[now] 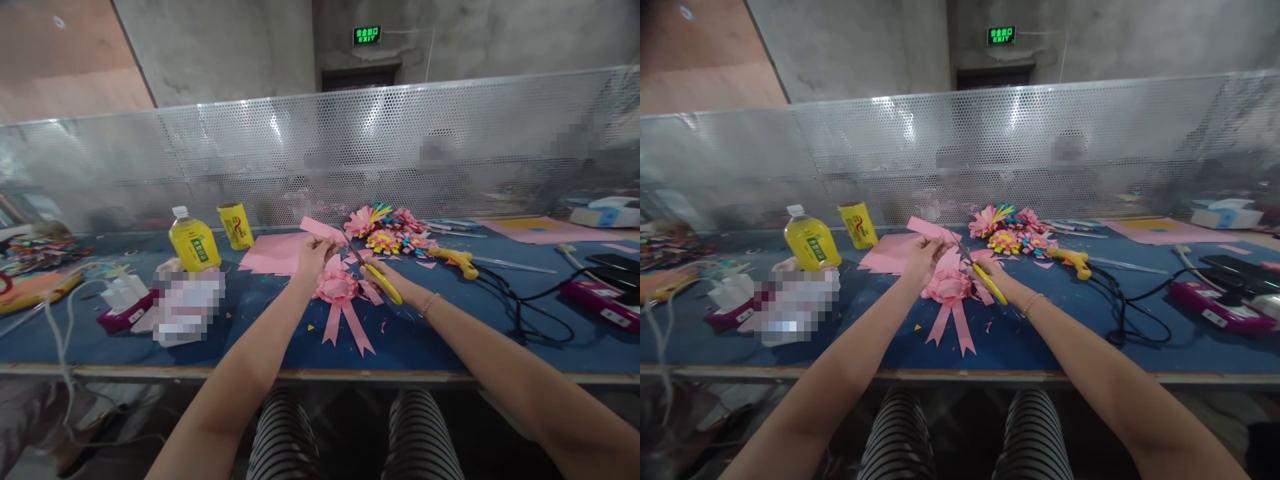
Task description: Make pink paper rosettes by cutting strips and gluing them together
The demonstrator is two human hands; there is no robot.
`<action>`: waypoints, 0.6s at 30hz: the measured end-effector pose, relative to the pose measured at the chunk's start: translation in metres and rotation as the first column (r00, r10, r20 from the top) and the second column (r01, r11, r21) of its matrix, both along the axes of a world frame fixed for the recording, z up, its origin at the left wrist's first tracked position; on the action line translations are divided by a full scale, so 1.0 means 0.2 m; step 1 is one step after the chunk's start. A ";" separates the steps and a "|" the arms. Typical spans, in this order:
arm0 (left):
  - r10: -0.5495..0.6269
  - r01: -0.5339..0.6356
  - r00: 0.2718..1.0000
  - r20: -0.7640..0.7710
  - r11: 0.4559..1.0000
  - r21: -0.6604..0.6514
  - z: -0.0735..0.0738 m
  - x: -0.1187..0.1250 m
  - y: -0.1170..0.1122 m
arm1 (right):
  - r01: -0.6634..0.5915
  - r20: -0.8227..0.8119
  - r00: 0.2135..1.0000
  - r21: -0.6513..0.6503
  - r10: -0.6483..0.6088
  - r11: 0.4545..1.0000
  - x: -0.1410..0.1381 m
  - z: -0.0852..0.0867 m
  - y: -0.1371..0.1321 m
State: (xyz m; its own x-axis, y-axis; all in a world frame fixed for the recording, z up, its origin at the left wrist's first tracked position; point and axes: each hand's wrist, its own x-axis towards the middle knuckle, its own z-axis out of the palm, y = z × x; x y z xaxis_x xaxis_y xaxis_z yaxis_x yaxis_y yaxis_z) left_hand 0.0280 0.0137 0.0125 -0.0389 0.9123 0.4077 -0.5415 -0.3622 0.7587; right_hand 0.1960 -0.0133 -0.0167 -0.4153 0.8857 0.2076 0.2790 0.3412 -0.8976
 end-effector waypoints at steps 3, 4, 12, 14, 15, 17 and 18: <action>-0.004 0.004 1.000 0.030 1.000 0.013 0.00 0.00 -0.01 | 0.032 -0.035 0.999 -0.027 -0.033 0.999 -0.02 0.02 -0.03; -0.006 0.006 0.999 0.041 1.000 0.014 0.01 0.00 -0.01 | 0.040 -0.037 0.998 -0.025 -0.041 0.999 -0.02 0.03 -0.03; -0.013 0.014 0.998 0.055 1.000 -0.012 0.01 0.00 -0.01 | 0.056 -0.030 0.998 -0.064 -0.058 0.996 -0.03 0.06 -0.06; -0.015 0.016 0.998 0.059 1.000 -0.013 0.01 0.00 -0.01 | 0.061 -0.025 0.998 -0.050 -0.062 0.997 -0.04 0.06 -0.06; -0.013 0.014 0.998 0.059 1.000 -0.015 0.01 0.01 -0.01 | 0.069 -0.018 0.997 -0.033 -0.070 0.997 -0.04 0.06 -0.06; -0.004 0.005 0.999 0.048 1.000 -0.024 0.01 0.01 -0.01 | 0.083 -0.007 0.997 -0.007 -0.083 0.997 -0.04 0.06 -0.06; 0.002 -0.001 0.999 0.040 1.000 -0.030 0.01 0.01 -0.01 | 0.083 -0.003 0.997 -0.003 -0.083 0.997 -0.04 0.06 -0.05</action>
State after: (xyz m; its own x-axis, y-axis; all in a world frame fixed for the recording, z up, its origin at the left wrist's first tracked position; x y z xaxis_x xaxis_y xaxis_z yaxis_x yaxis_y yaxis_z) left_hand 0.0293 0.0111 0.0145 -0.0560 0.9239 0.3784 -0.5712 -0.3405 0.7468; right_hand 0.1880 -0.0239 -0.0049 -0.3393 0.9177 0.2064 0.3035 0.3145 -0.8994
